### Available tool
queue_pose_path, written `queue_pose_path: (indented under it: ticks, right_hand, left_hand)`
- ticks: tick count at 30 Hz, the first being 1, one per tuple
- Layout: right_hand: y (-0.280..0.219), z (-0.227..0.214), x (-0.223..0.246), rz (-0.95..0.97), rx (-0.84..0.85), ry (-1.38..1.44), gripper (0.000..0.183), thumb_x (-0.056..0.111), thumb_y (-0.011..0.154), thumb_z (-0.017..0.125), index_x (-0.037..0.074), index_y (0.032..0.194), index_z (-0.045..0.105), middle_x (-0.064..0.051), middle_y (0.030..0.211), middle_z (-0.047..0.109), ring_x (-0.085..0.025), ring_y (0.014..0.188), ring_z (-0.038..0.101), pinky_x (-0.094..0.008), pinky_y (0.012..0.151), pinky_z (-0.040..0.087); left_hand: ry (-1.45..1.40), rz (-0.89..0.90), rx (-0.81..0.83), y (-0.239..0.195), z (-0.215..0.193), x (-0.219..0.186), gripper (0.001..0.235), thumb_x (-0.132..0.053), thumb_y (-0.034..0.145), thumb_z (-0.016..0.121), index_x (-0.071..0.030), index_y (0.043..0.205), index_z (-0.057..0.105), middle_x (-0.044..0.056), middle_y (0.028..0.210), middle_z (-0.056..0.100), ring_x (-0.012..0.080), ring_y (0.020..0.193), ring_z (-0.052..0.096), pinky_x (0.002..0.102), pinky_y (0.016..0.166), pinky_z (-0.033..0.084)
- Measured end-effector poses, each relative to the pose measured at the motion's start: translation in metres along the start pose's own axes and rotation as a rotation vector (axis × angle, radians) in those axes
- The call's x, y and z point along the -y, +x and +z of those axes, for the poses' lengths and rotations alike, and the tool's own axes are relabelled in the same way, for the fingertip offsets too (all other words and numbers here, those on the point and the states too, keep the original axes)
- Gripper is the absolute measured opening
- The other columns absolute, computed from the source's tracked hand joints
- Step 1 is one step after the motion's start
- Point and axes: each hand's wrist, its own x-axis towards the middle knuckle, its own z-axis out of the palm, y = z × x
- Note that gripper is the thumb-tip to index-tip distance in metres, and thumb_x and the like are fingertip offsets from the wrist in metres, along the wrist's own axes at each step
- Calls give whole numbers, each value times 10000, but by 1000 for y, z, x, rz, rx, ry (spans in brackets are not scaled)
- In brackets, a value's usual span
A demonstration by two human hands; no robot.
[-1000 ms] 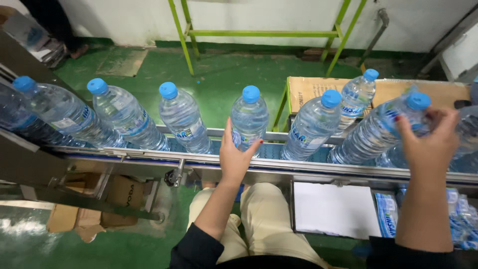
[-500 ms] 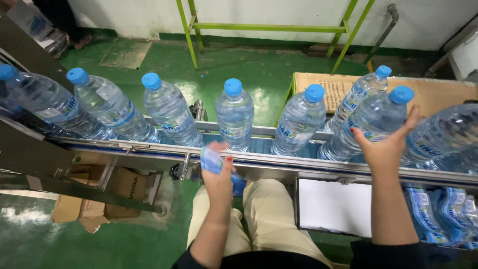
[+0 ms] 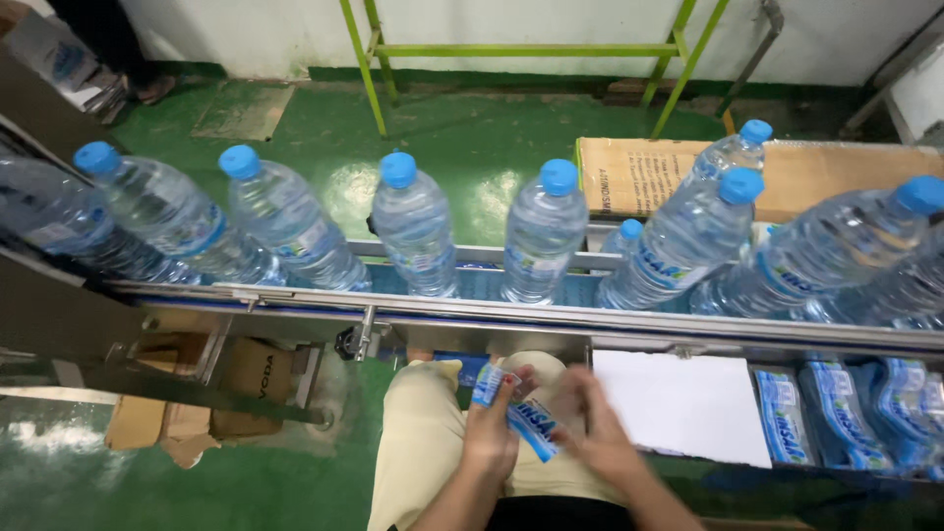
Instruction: The person sits in front of a conveyor belt carrying water bottles. They pick up labels from their lap and apply them to the bottles as they move along the belt.
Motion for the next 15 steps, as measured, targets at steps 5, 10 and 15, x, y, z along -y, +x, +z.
queue_pose_path:
  ticks: [5,10,15]
  right_hand:
    - [-15,21,8,185,-66,136,254,237,868,765,128,1097,759,-11,1020,797,-137,949,733,-266,829,556]
    - [-11,12,5,175,-31,262,277,102,891,730,110,1164,690,-61,1194,781,-192,1134,760,-328,963,594]
    - [-9,-3,-29,226,-34,594,95,-31,881,758,46,845,716,-102,854,722,-214,816,656,-319,765,489]
  left_hand:
    - [20,-111,-7,-8,-2,6,293,-109,959,653,43,1208,676,262,1191,743,380,988,699,482,884,544]
    - [-177,-270,48,3,-14,8,372,-197,996,582,21,1293,635,207,1215,704,307,1117,662,436,996,509]
    - [-68,-298,176,-13,-4,-8,469,-306,982,564,-12,1344,622,208,1256,703,274,987,654,376,873,497]
